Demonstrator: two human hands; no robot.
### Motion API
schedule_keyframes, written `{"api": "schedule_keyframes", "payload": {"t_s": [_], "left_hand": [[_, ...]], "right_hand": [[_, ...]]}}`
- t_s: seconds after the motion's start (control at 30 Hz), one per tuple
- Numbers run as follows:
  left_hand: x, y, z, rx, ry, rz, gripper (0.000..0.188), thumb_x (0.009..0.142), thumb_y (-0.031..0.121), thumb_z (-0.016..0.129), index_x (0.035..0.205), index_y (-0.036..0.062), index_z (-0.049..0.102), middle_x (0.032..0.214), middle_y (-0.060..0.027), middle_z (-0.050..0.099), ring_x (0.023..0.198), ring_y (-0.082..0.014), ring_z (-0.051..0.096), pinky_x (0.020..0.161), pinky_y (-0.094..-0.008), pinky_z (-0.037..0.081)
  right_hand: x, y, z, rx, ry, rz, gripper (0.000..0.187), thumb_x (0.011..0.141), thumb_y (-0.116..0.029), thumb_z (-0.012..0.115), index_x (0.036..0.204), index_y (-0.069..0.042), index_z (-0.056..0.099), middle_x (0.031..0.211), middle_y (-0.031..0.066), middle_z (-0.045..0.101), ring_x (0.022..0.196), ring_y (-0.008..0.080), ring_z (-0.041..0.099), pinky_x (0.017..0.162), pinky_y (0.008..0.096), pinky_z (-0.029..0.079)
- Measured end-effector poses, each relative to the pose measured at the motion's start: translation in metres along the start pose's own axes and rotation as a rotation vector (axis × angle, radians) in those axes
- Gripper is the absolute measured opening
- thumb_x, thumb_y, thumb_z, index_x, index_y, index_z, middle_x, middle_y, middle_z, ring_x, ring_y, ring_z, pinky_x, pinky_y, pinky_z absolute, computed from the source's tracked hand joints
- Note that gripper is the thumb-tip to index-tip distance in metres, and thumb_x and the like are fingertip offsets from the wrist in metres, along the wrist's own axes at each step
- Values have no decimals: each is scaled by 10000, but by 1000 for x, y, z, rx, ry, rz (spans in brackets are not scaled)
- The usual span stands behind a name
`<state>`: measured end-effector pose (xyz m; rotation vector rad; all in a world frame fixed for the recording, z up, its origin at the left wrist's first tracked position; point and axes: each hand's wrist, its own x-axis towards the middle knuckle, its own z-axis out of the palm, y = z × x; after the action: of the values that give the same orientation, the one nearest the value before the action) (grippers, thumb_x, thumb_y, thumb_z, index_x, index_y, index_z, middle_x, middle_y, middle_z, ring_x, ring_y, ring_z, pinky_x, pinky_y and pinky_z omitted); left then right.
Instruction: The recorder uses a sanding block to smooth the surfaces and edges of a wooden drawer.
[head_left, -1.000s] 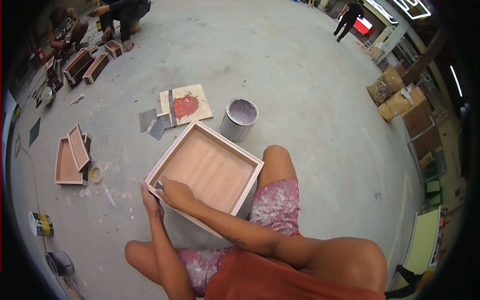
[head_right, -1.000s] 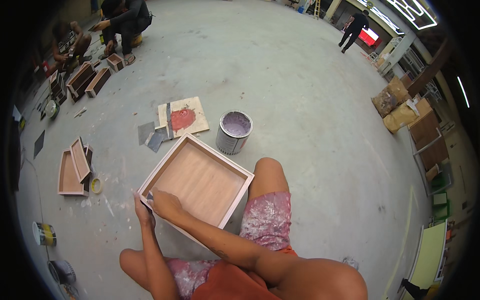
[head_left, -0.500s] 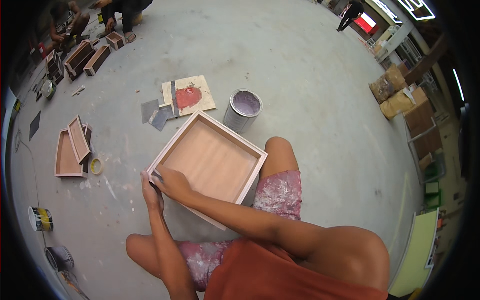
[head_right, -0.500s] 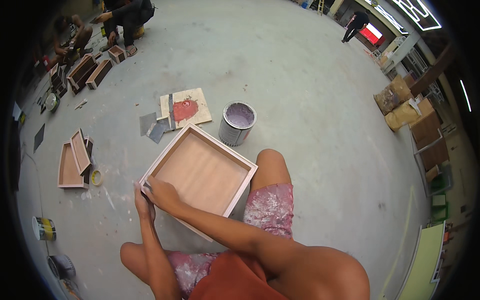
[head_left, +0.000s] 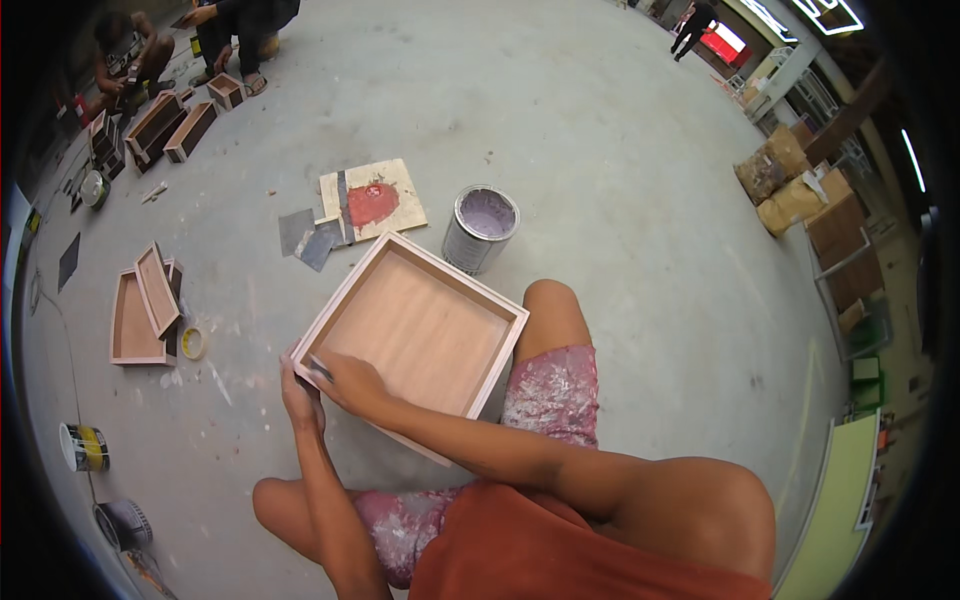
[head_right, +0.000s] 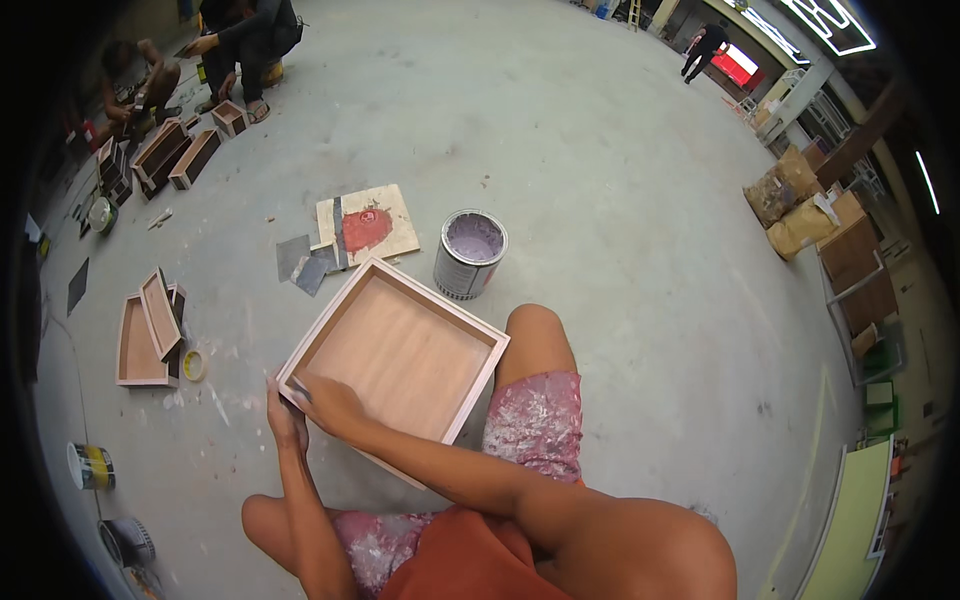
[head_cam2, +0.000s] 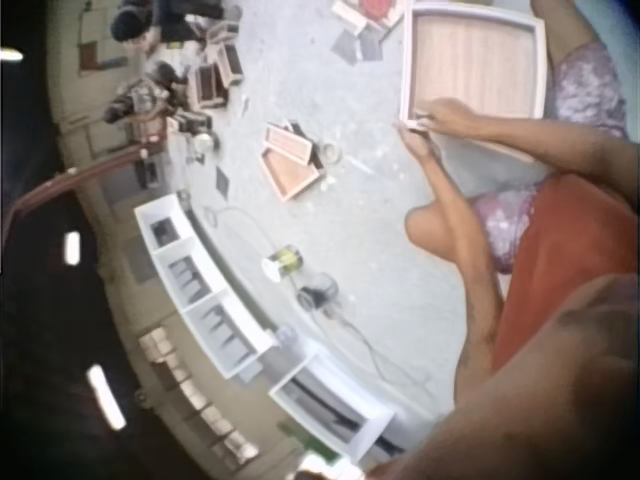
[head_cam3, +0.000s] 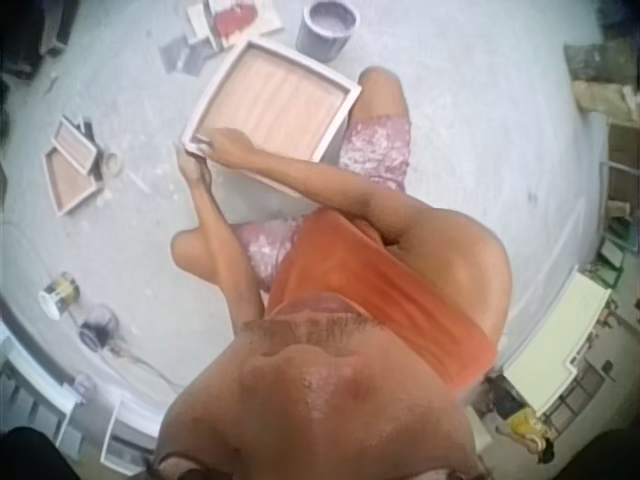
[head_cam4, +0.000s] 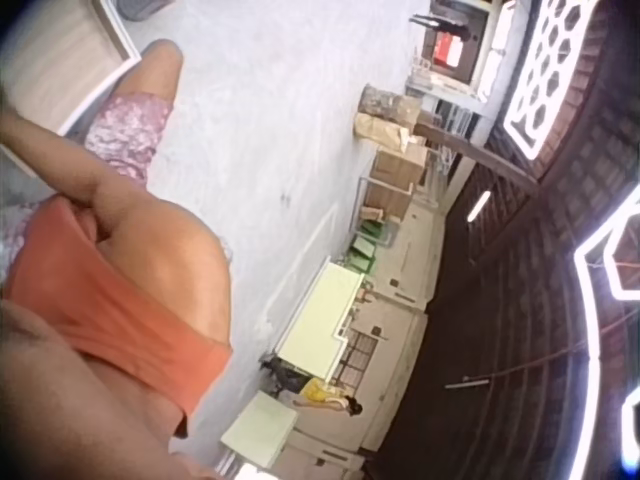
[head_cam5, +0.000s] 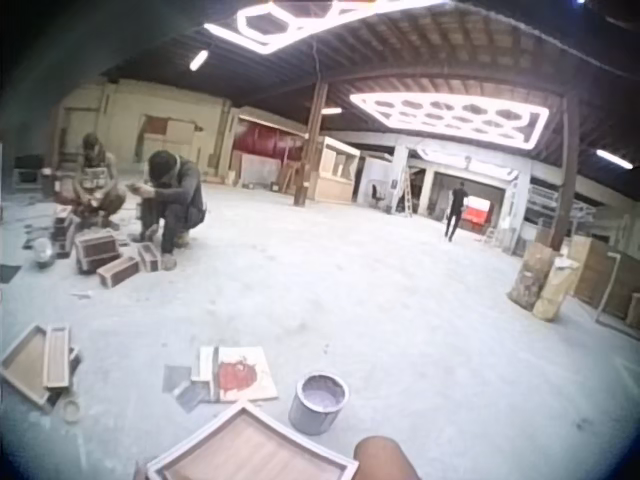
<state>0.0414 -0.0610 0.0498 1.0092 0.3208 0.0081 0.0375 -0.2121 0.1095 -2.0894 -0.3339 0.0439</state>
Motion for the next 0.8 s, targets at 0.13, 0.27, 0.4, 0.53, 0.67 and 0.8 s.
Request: {"api": "schedule_keyframes", "payload": {"t_s": [0.13, 0.27, 0.4, 0.53, 0.67, 0.8], "left_hand": [[-2, 1, 5, -53, 7, 8, 554, 1168, 438, 368, 1505, 26, 521, 1470, -138, 601, 1374, -260, 565, 1169, -417, 418], [6, -1, 22, -54, 5, -8, 553, 1167, 422, 369, 1497, 6, 523, 1462, -162, 601, 1374, -268, 564, 1173, -430, 416], [-7, 0, -2, 17, 72, 32, 549, 1170, 409, 360, 1493, -7, 516, 1457, -161, 598, 1377, -268, 556, 1175, -423, 417], [2, -1, 19, 14, 46, 66, 547, 1173, 397, 351, 1490, -19, 509, 1440, -172, 600, 1357, -277, 570, 1160, -426, 434], [5, 6, 25, 13, -37, 30, 545, 1171, 389, 353, 1501, -19, 502, 1450, -185, 594, 1380, -283, 560, 1179, -429, 423], [-3, 9, 9, 29, 50, -4, 551, 1173, 386, 351, 1522, -18, 488, 1462, -183, 586, 1395, -278, 545, 1197, -420, 405]], "right_hand": [[-4, -5, -9, -35, -78, 31, 292, 1021, -330, 638, 1114, -56, 596, 943, 237, 706, 903, 474, 679, 771, 557, 519], [35, -6, -4, -36, 29, 13, 243, 1017, -304, 636, 1122, -87, 612, 973, 218, 728, 902, 466, 695, 774, 555, 533], [-20, 4, -4, 6, -72, 30, 302, 1029, -337, 626, 1141, -57, 622, 1007, 243, 729, 924, 472, 689, 791, 554, 530], [13, 3, -6, -31, -5, -1, 298, 1025, -335, 633, 1158, -69, 622, 1011, 244, 731, 919, 466, 695, 796, 549, 534], [29, -2, -6, -12, 44, -18, 283, 1019, -332, 642, 1145, -79, 632, 999, 236, 735, 907, 465, 698, 791, 549, 536], [-23, 6, -14, -17, -102, 45, 279, 1026, -323, 634, 1145, -71, 625, 969, 227, 729, 892, 469, 692, 776, 549, 535]]}}
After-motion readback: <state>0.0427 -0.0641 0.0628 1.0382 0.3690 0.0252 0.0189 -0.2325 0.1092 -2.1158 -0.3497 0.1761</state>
